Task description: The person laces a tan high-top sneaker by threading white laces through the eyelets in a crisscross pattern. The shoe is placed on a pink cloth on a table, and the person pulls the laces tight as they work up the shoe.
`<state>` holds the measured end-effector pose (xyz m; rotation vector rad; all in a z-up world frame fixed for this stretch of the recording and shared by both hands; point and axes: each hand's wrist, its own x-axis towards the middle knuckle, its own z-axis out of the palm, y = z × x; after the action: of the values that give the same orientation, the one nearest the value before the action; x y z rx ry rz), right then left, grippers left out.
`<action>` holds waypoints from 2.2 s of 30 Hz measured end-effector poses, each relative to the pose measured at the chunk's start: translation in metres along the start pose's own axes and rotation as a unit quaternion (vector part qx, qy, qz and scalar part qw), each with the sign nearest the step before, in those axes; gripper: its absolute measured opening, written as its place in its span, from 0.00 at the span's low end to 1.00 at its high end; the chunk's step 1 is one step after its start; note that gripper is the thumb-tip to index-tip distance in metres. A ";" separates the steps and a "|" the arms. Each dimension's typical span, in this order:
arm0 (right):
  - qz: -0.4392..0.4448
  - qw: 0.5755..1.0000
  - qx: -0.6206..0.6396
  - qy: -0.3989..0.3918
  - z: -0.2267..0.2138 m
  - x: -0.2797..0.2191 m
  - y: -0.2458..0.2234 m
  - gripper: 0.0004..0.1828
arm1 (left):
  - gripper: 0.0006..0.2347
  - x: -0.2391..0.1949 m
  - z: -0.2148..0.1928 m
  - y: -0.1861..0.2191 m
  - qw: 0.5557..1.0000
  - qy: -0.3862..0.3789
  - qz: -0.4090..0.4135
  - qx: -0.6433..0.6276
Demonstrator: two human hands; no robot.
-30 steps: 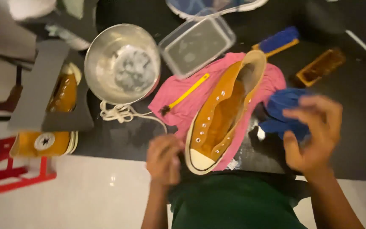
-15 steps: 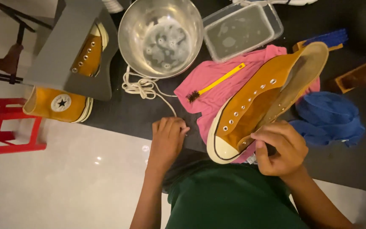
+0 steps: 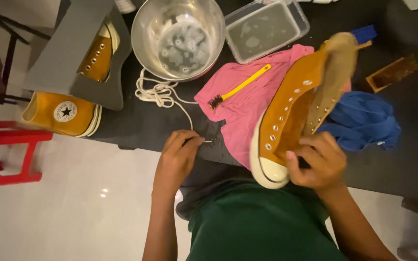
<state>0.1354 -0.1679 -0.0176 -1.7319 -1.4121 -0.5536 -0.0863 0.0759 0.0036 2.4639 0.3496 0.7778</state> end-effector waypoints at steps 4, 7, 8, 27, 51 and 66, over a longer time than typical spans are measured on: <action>0.030 0.999 0.000 -0.010 -0.025 -0.006 0.025 0.22 | 0.05 0.009 0.009 0.014 0.999 0.022 0.027 -0.016; 0.060 0.997 0.005 -0.041 -0.036 0.001 0.022 0.23 | 0.03 0.012 0.034 0.030 0.999 0.018 0.048 -0.017; 0.087 0.995 0.014 -0.055 -0.039 0.007 0.016 0.20 | 0.03 0.016 0.042 0.040 0.997 0.023 0.064 -0.043; 0.178 0.965 0.134 -0.136 -0.037 0.012 0.005 0.10 | 0.03 0.055 0.096 0.081 0.977 -0.070 0.140 -0.146; 0.176 0.957 0.215 -0.083 -0.030 0.014 0.023 0.04 | 0.08 0.050 0.107 0.075 0.973 -0.161 0.135 -0.098; 0.145 0.969 0.116 -0.160 -0.036 0.017 0.024 0.05 | 0.04 0.062 0.094 0.086 0.986 -0.078 0.119 -0.089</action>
<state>0.1688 -0.1872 0.0084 -1.8448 -1.3414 0.0541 0.0261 -0.0095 0.0145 2.4027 -0.0712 0.6733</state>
